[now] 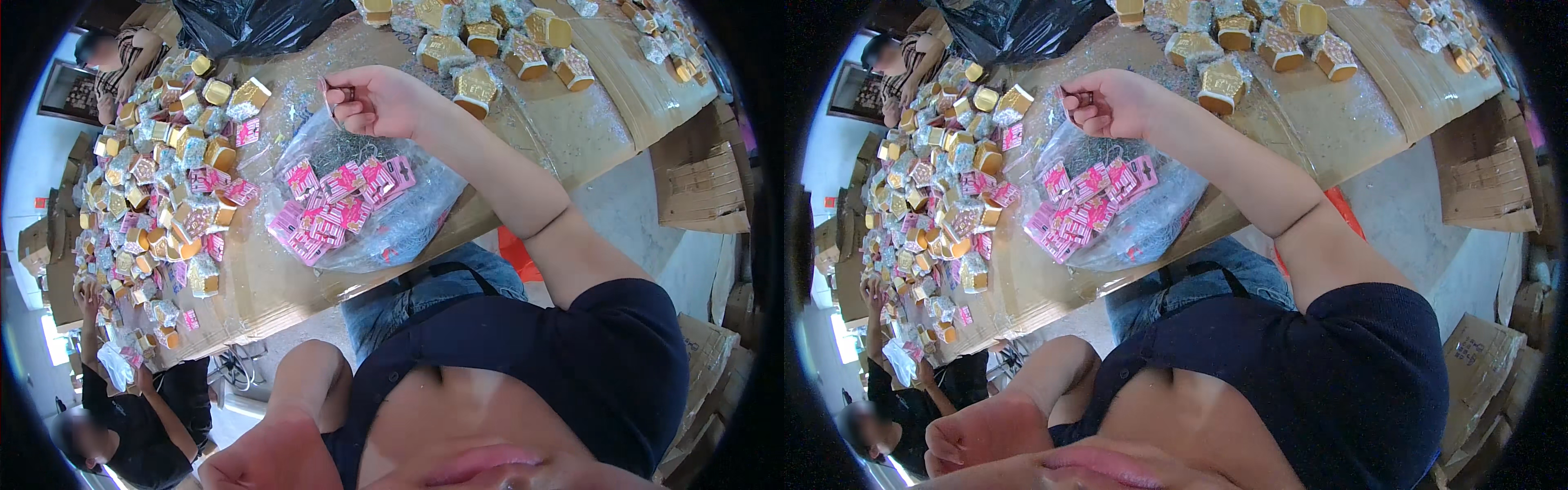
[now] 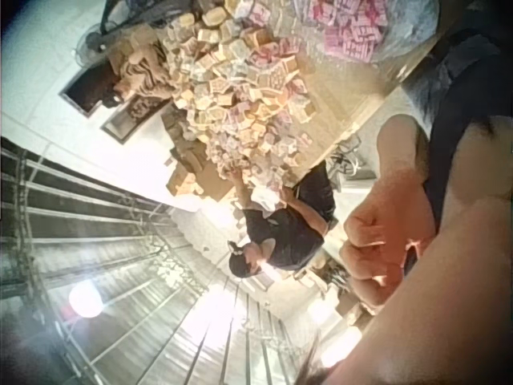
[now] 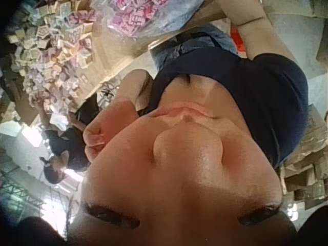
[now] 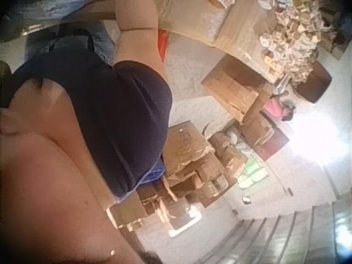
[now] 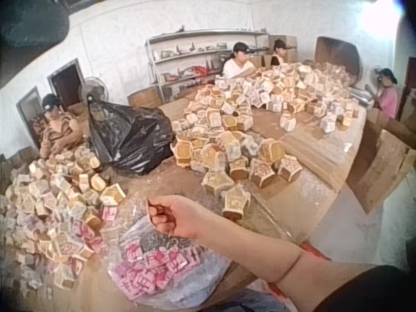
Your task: Attaching labels to foam cubes using plastic fasteners and organizing them on a workbench.
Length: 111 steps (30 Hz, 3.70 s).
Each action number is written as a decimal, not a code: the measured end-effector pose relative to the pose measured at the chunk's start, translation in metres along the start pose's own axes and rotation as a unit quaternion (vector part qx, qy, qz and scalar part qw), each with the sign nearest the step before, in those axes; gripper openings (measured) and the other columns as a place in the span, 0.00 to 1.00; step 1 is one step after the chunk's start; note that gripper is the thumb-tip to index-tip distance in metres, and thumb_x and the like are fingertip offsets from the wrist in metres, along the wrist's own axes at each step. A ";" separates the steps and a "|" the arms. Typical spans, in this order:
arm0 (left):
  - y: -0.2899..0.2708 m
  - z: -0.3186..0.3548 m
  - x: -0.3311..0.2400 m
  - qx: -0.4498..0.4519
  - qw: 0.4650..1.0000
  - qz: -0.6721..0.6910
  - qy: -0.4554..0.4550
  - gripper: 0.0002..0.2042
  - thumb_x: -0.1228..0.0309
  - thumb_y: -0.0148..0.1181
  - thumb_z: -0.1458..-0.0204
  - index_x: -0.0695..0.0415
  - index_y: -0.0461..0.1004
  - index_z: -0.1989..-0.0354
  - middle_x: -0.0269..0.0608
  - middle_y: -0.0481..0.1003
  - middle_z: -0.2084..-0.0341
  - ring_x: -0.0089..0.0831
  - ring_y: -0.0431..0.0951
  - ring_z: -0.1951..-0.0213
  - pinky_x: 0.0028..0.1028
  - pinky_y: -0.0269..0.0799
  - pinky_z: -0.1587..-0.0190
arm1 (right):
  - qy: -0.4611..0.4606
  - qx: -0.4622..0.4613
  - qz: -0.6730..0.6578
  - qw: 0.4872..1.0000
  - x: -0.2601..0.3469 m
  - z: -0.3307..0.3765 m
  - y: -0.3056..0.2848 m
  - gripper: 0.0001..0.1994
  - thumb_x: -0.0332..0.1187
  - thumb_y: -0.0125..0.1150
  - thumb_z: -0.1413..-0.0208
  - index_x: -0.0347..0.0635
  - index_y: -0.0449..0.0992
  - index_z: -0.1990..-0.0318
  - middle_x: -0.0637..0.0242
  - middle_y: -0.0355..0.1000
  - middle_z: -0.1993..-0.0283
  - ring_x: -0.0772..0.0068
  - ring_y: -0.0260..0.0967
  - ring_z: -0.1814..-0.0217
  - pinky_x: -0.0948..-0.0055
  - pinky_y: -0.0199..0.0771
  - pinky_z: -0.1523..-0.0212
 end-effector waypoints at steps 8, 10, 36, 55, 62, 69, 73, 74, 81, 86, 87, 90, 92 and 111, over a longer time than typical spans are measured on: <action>-0.010 0.008 0.001 -0.051 0.998 0.036 0.008 0.20 0.59 0.50 0.41 0.52 0.69 0.42 0.35 0.69 0.44 0.35 0.66 0.43 0.35 0.61 0.55 | -0.001 0.004 0.004 1.000 0.000 0.001 0.000 0.06 0.33 0.51 0.36 0.41 0.70 0.63 0.76 0.63 0.72 0.85 0.50 0.77 0.85 0.49 0.81; -0.010 0.006 0.001 -0.041 0.999 0.030 0.009 0.20 0.59 0.50 0.40 0.52 0.69 0.42 0.35 0.68 0.43 0.35 0.66 0.43 0.37 0.61 0.54 | 0.001 0.005 0.000 1.000 0.000 0.001 0.001 0.06 0.33 0.51 0.36 0.41 0.70 0.63 0.76 0.63 0.72 0.85 0.50 0.77 0.85 0.49 0.81; 0.050 0.110 0.208 0.309 0.866 -0.268 -0.288 0.27 0.71 0.73 0.62 0.60 0.75 0.49 0.41 0.79 0.64 0.39 0.75 0.57 0.36 0.69 0.51 | -0.009 0.029 -0.031 0.999 -0.029 0.013 0.028 0.13 0.35 0.53 0.38 0.39 0.76 0.51 0.71 0.76 0.56 0.81 0.71 0.59 0.77 0.69 0.57; 0.051 0.111 0.205 0.227 0.918 -0.211 -0.246 0.17 0.76 0.70 0.62 0.57 0.81 0.59 0.38 0.80 0.66 0.36 0.77 0.63 0.31 0.73 0.57 | -0.049 0.058 -0.019 0.997 -0.032 0.011 0.030 0.10 0.35 0.53 0.38 0.42 0.77 0.55 0.71 0.76 0.58 0.80 0.70 0.57 0.75 0.67 0.56; 0.045 0.116 0.211 0.220 0.916 -0.138 -0.306 0.09 0.79 0.69 0.58 0.58 0.82 0.66 0.36 0.81 0.69 0.33 0.79 0.64 0.28 0.73 0.58 | -0.068 0.034 0.072 0.995 -0.029 0.009 0.024 0.06 0.31 0.57 0.41 0.44 0.76 0.58 0.74 0.73 0.63 0.82 0.67 0.62 0.76 0.66 0.61; 0.033 0.126 0.219 0.108 0.869 -0.044 -0.481 0.06 0.78 0.68 0.53 0.61 0.82 0.67 0.39 0.81 0.68 0.25 0.79 0.66 0.25 0.73 0.60 | -0.173 0.009 0.235 0.956 -0.011 0.014 0.029 0.08 0.34 0.64 0.44 0.45 0.77 0.57 0.79 0.71 0.64 0.88 0.64 0.64 0.84 0.61 0.65; 0.033 0.135 0.223 0.071 0.804 0.064 -0.587 0.06 0.77 0.65 0.48 0.64 0.80 0.64 0.40 0.81 0.68 0.23 0.79 0.64 0.23 0.74 0.57 | -0.210 -0.020 0.275 0.938 -0.004 0.017 0.032 0.10 0.34 0.64 0.44 0.44 0.78 0.56 0.78 0.72 0.65 0.89 0.63 0.65 0.84 0.60 0.66; 0.035 0.137 0.224 0.071 0.783 0.124 -0.605 0.06 0.76 0.64 0.46 0.65 0.80 0.63 0.40 0.81 0.68 0.24 0.80 0.63 0.23 0.74 0.56 | -0.217 -0.020 0.289 0.932 -0.003 0.017 0.033 0.10 0.33 0.64 0.44 0.43 0.79 0.56 0.79 0.72 0.66 0.90 0.63 0.66 0.84 0.59 0.66; 0.037 0.142 0.231 0.038 0.747 0.224 -0.625 0.09 0.73 0.57 0.40 0.66 0.77 0.57 0.42 0.79 0.64 0.25 0.79 0.66 0.25 0.76 0.59 | -0.284 -0.040 0.463 0.839 0.004 0.019 0.036 0.08 0.33 0.64 0.43 0.40 0.79 0.59 0.81 0.68 0.71 0.91 0.58 0.71 0.84 0.57 0.70; 0.039 0.148 0.231 -0.001 0.650 0.322 -0.688 0.11 0.71 0.55 0.39 0.66 0.76 0.54 0.41 0.78 0.66 0.23 0.77 0.64 0.22 0.72 0.58 | -0.327 -0.053 0.458 0.825 0.006 0.022 0.039 0.08 0.33 0.64 0.44 0.40 0.79 0.60 0.81 0.66 0.72 0.91 0.57 0.71 0.84 0.56 0.71; 0.038 0.148 0.232 -0.007 0.649 0.318 -0.692 0.11 0.71 0.55 0.39 0.66 0.76 0.54 0.41 0.78 0.66 0.23 0.77 0.64 0.22 0.72 0.58 | -0.340 -0.055 0.443 0.827 0.007 0.023 0.039 0.07 0.32 0.65 0.44 0.41 0.78 0.61 0.80 0.67 0.71 0.90 0.57 0.71 0.84 0.57 0.71; 0.043 0.150 0.230 0.021 0.624 0.337 -0.705 0.12 0.70 0.56 0.39 0.67 0.76 0.55 0.41 0.78 0.66 0.23 0.77 0.63 0.21 0.71 0.56 | -0.453 -0.088 0.532 0.710 0.015 0.034 0.050 0.06 0.30 0.66 0.48 0.43 0.78 0.64 0.74 0.71 0.68 0.81 0.64 0.68 0.79 0.63 0.67; 0.042 0.153 0.229 0.029 0.652 0.250 -0.715 0.12 0.70 0.55 0.39 0.66 0.76 0.55 0.39 0.78 0.67 0.23 0.77 0.63 0.20 0.70 0.56 | -0.493 -0.101 0.613 0.609 0.017 0.042 0.057 0.06 0.28 0.66 0.48 0.42 0.78 0.62 0.71 0.71 0.65 0.78 0.67 0.62 0.78 0.66 0.61; 0.043 0.140 0.215 0.157 0.644 0.286 -0.692 0.12 0.66 0.54 0.39 0.64 0.76 0.66 0.34 0.75 0.71 0.21 0.72 0.68 0.21 0.67 0.61 | -0.199 0.189 0.365 0.890 0.001 0.024 0.053 0.21 0.41 0.63 0.42 0.39 0.74 0.46 0.66 0.71 0.49 0.77 0.67 0.46 0.76 0.66 0.47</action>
Point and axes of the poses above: each hand's wrist, its own z-axis away from the middle knuckle, its own y-axis out of the palm, x = y × z, the point moved 5 cm from there along -z, towards the middle knuckle
